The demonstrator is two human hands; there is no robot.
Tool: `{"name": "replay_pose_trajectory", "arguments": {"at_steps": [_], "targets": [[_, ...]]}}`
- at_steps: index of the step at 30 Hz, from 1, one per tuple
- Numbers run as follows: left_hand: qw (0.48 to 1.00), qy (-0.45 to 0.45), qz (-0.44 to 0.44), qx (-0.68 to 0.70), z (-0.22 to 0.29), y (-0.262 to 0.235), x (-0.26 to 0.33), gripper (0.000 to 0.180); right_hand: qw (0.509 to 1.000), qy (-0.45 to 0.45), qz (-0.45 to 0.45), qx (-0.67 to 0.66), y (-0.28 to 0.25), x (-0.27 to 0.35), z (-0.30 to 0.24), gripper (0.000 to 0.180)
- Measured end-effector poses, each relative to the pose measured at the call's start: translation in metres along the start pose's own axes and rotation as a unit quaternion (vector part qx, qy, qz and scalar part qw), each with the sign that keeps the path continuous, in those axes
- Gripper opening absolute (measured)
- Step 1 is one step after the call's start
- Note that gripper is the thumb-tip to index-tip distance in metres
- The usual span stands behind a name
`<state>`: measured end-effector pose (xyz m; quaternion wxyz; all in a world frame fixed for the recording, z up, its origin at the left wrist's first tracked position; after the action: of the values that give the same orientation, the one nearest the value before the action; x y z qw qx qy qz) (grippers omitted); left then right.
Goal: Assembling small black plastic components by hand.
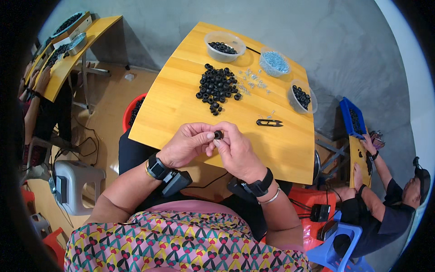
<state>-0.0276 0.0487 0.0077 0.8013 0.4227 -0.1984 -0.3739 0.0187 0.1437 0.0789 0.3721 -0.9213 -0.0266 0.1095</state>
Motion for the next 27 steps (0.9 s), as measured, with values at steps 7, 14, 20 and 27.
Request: {"name": "replay_pose_trajectory", "arguments": {"at_steps": [7, 14, 20, 27], "targets": [[0.991, -0.016, -0.039, 0.128, -0.001, 0.0, 0.001, 0.02, 0.989, 0.07, 0.083, -0.104, -0.008, 0.007, 0.041, 0.016], [0.991, -0.023, -0.036, 0.123, 0.001, -0.001, 0.002, 0.019, 0.924, 0.185, 0.102, -0.318, -0.006, 0.019, 0.059, 0.012], [0.992, 0.086, -0.057, -0.073, 0.012, 0.004, 0.004, 0.012, 0.889, 0.204, 0.083, -0.402, -0.005, 0.027, 0.048, 0.016], [0.967, 0.143, -0.025, -0.207, 0.013, 0.01, 0.005, 0.013, 0.923, 0.151, 0.118, -0.335, -0.009, 0.03, 0.054, 0.027]]}}
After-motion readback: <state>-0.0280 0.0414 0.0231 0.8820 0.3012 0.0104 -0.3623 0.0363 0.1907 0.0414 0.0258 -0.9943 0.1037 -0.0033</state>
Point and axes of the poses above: each hand's wrist, its own x-axis away from the middle knuckle, its own y-axis out of the palm, z = x × y, the point moved 5 cm from there along -x, towards the middle knuckle, and after that the axes turned 10 degrees about x, right-handed, at the moved point
